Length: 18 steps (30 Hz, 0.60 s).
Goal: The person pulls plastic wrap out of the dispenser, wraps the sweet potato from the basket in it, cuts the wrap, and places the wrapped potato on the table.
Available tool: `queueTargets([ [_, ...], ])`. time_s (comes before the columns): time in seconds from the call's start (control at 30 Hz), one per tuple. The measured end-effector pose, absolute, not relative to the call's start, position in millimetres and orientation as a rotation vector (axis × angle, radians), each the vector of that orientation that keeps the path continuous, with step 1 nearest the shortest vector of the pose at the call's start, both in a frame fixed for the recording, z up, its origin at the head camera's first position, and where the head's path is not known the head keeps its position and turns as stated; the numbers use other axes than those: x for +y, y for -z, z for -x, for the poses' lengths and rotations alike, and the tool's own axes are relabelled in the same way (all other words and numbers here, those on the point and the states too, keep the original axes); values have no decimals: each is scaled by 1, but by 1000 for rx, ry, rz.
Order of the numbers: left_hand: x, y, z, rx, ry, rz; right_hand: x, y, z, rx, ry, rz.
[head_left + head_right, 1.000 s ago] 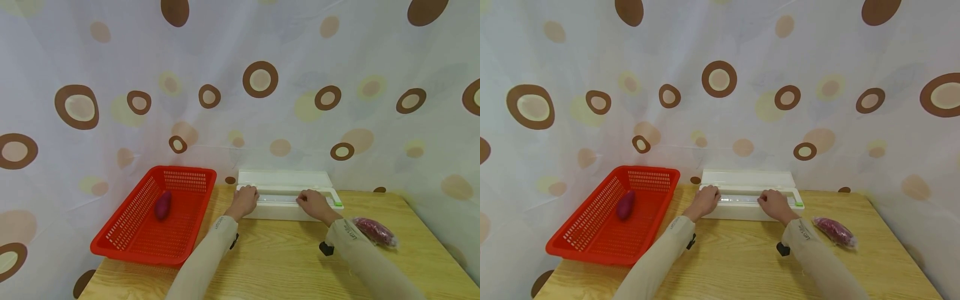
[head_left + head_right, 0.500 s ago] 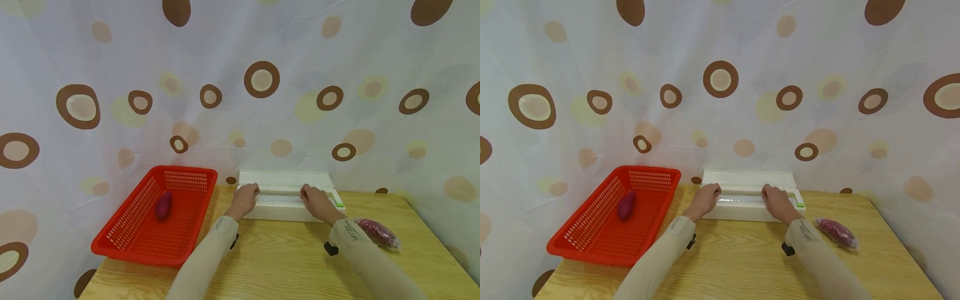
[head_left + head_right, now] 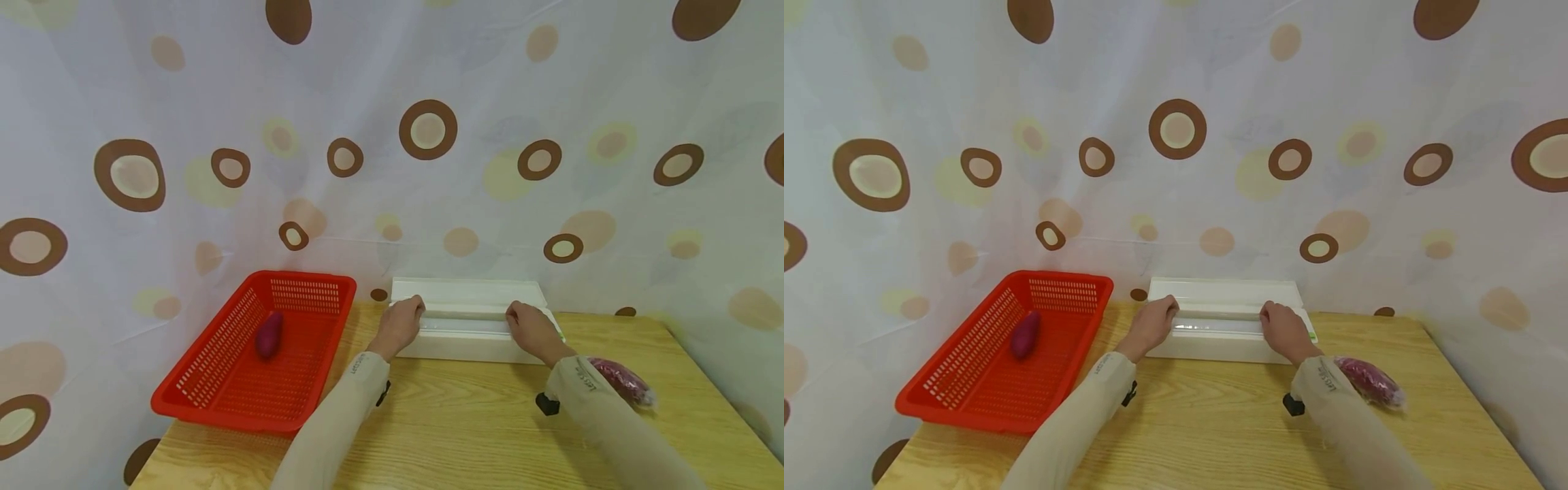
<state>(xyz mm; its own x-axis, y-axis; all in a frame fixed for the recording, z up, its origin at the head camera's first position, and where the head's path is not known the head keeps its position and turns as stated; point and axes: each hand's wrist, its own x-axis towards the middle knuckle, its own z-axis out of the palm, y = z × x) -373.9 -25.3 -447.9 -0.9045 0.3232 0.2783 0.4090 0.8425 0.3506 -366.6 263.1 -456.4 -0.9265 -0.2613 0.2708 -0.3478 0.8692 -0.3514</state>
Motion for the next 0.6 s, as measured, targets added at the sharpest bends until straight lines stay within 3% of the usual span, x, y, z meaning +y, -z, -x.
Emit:
queueTargets([
  [0.6,-25,430,372,-2698,586,540,264,446,362,-2686,-658,-448],
])
